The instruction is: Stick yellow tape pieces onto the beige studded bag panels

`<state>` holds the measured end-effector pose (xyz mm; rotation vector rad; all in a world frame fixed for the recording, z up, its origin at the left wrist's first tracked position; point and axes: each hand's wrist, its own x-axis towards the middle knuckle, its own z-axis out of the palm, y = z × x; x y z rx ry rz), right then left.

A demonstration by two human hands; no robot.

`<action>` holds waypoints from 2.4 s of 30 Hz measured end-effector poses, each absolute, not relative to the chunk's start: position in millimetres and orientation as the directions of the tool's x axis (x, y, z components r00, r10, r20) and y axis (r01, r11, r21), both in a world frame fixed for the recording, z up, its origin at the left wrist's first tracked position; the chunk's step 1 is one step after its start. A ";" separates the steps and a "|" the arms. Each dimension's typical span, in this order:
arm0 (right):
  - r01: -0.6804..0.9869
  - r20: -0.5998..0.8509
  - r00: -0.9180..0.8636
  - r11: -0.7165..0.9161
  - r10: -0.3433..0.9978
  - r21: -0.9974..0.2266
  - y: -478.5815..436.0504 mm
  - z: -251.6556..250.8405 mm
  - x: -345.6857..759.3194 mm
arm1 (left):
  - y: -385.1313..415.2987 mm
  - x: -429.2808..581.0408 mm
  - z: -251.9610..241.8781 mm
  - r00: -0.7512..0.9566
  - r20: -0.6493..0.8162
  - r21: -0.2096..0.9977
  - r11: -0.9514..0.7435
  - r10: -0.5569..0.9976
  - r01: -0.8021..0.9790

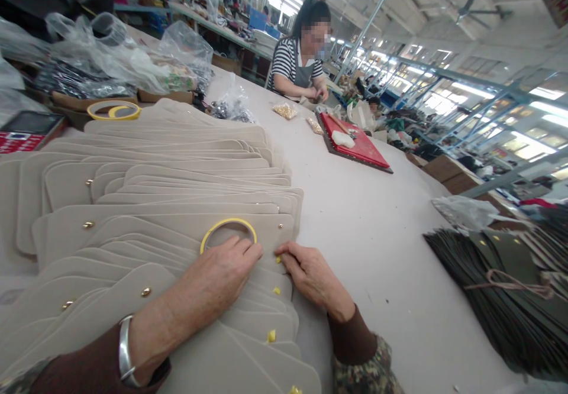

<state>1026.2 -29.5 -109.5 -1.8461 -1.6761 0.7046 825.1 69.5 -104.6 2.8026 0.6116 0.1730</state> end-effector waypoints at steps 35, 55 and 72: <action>0.750 -0.111 0.087 -0.139 0.990 -0.647 -26.0 -104.3 1030.6 | 70.9 829.5 -104.7 0.888 0.003 0.263 -0.857 0.459 0.443; 0.765 -0.093 0.130 -0.160 0.987 -0.624 -25.3 -110.8 1025.5 | 70.7 831.3 -101.1 0.878 -0.023 0.280 -0.840 0.478 0.465; 0.649 0.055 0.292 -0.155 0.955 -0.745 -41.1 -124.3 1021.2 | 72.1 823.9 -104.9 0.898 0.018 0.390 -0.830 0.440 0.399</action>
